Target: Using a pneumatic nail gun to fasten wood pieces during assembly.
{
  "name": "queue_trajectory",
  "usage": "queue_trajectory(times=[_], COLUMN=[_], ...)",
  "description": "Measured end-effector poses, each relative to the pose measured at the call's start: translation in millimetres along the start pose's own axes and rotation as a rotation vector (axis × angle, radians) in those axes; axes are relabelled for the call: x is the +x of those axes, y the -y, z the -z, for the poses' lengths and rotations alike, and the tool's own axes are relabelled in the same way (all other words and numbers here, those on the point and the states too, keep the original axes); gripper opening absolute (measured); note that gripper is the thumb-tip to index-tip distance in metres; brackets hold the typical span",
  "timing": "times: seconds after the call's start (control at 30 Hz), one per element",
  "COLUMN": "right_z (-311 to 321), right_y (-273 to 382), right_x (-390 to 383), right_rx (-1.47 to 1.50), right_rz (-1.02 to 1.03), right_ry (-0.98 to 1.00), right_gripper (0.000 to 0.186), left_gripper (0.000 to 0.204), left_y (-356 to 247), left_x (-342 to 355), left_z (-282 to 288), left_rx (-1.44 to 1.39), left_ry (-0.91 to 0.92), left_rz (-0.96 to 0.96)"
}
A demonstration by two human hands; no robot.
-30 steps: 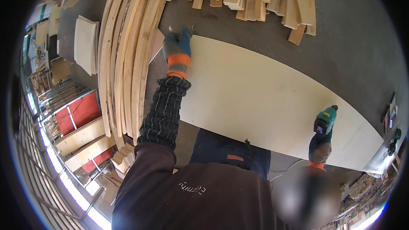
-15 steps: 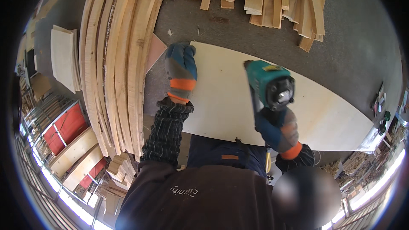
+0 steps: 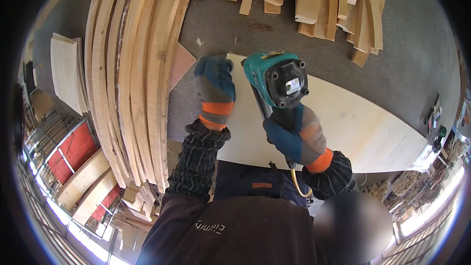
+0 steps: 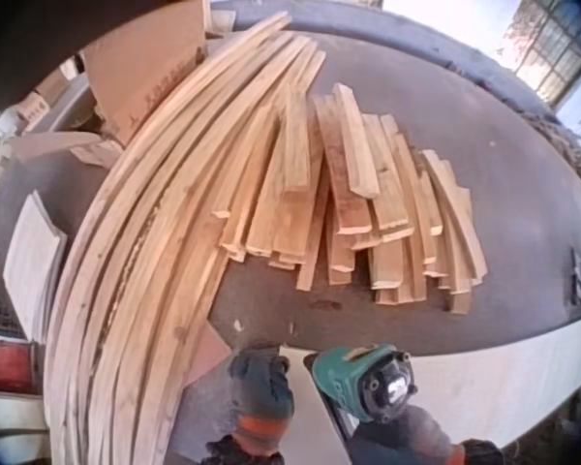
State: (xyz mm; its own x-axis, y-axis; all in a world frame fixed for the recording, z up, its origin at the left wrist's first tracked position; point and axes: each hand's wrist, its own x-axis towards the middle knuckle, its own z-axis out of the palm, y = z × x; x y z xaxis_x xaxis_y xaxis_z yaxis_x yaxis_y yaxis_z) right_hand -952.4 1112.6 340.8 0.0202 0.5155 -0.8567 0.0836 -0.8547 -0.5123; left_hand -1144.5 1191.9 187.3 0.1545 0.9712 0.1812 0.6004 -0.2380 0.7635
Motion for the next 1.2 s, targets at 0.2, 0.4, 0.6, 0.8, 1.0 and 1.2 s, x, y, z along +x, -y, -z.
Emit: queue_trajectory(times=[0.2, 0.4, 0.6, 0.8, 1.0, 1.2], right_z=[-3.6, -8.9, -7.2, -6.1, 18.8, 32.4], right_y=[6.6, 7.7, -1.2, -0.8, -26.0, -47.0], right_x=[9.1, 10.7, 6.7, 0.2, -13.6, -23.7], right_rx=[0.029, -0.014, 0.036, 0.062, 0.043, 0.155], right_rz=[0.062, 0.078, 0.106, 0.085, 0.041, 0.138], right_ry=[0.043, 0.036, 0.023, -0.016, -0.015, -0.091], right_gripper=[0.015, 0.012, 0.012, 0.017, 0.016, 0.017], left_gripper=[0.007, 0.01, 0.008, 0.009, 0.011, 0.014], left_y=[0.0, 4.9, -1.4, 1.8, 0.1, -1.6], left_x=[1.3, -2.4, 0.8, -1.3, -1.8, -4.2], left_z=[1.3, 2.3, 0.8, -0.3, -1.1, -7.3], left_rx=[-0.006, -0.015, 0.02, 0.002, 0.02, 0.033], left_ry=[-0.009, -0.001, -0.024, -0.039, -0.026, -0.027], left_rz=[-0.006, 0.001, -0.003, -0.034, -0.031, 0.035])
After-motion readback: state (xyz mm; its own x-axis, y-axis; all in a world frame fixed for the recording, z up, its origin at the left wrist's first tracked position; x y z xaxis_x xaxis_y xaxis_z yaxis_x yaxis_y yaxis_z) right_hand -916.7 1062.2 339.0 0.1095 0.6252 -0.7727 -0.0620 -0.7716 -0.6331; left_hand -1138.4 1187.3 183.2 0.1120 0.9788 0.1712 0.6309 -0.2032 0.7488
